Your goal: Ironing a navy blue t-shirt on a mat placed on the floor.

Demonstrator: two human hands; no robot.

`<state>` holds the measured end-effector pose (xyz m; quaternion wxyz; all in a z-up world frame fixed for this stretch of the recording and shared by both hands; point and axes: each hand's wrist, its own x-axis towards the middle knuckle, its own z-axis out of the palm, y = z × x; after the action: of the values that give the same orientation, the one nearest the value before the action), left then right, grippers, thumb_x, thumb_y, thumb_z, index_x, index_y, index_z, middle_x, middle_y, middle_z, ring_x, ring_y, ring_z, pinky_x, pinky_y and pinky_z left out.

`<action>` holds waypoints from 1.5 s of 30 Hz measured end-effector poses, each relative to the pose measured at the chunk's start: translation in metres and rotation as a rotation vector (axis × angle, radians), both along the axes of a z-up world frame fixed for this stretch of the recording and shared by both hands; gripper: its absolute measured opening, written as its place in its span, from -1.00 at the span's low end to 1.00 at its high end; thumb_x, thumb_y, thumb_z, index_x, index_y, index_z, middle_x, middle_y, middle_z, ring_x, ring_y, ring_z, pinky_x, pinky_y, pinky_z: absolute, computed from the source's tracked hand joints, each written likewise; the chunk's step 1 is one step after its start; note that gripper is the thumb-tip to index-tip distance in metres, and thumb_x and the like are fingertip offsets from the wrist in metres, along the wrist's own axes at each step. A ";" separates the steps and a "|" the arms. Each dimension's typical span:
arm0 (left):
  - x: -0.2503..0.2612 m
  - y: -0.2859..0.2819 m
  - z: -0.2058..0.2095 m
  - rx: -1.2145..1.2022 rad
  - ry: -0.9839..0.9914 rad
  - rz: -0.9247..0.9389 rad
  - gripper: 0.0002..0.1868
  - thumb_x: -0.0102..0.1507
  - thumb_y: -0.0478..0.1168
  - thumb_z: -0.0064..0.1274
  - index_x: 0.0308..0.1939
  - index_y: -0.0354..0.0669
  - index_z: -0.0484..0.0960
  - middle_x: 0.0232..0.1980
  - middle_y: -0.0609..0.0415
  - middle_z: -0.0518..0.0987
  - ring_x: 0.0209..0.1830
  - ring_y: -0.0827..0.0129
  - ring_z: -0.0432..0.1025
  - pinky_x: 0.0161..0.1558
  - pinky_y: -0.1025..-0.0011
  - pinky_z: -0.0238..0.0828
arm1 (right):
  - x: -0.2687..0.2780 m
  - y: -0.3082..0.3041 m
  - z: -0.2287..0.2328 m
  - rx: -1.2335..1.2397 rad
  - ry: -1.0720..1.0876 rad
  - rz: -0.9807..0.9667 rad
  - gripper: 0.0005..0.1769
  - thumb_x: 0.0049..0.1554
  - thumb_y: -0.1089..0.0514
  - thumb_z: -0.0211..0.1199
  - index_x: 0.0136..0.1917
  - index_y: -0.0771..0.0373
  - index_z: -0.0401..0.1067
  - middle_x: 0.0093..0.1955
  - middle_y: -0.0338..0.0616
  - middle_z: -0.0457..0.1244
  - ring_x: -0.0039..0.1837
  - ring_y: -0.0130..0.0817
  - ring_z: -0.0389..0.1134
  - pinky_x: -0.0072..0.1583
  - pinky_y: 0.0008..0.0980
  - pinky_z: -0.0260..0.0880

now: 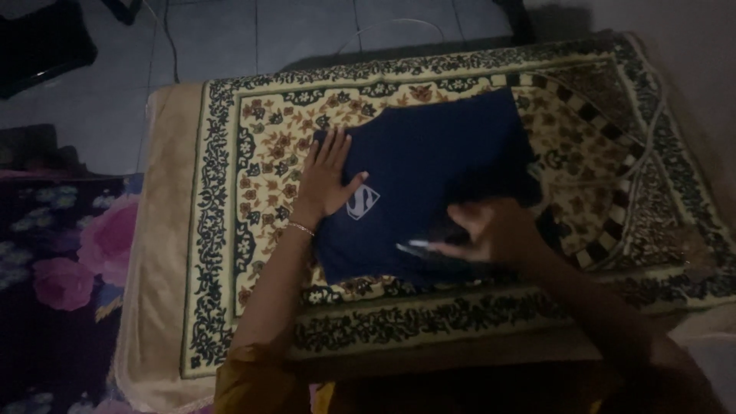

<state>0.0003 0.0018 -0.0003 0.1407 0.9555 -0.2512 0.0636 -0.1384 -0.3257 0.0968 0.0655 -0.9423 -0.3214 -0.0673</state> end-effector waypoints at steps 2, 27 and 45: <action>-0.002 0.000 -0.002 0.012 -0.005 -0.001 -0.01 0.38 0.49 -0.49 0.66 -0.11 -0.06 0.72 0.01 -0.13 0.73 0.22 -0.33 0.63 0.12 -0.48 | 0.034 0.008 -0.002 -0.055 0.022 -0.051 -0.18 -0.01 -0.56 0.27 -0.06 0.29 0.54 -0.49 -0.07 0.28 -0.52 -0.24 0.27 -0.42 -0.24 0.31; -0.077 0.052 0.046 0.038 0.255 -0.072 0.20 0.16 0.42 0.18 0.57 -0.27 0.04 0.63 -0.29 -0.10 0.65 -0.14 -0.19 0.54 0.00 -0.23 | 0.026 0.026 0.021 -0.233 0.130 -0.006 -0.21 -0.05 -0.61 0.27 -0.13 0.18 0.55 -0.54 -0.10 0.24 -0.53 -0.27 0.23 -0.45 -0.20 0.29; -0.090 0.066 0.081 -0.454 1.021 0.166 0.19 0.03 -0.30 0.43 0.56 -0.09 -0.08 -0.33 -0.27 0.70 -0.46 0.14 0.65 -0.38 0.21 0.70 | 0.025 0.068 0.026 -0.091 0.003 0.187 -0.10 -0.10 -0.65 0.28 -0.02 0.21 0.63 -0.49 -0.10 0.31 -0.50 -0.21 0.31 -0.45 -0.22 0.29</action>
<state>-0.0896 0.0677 0.0808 0.4408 0.8276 -0.0552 -0.3433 -0.1137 -0.2580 0.1231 0.0290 -0.9102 -0.4108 -0.0447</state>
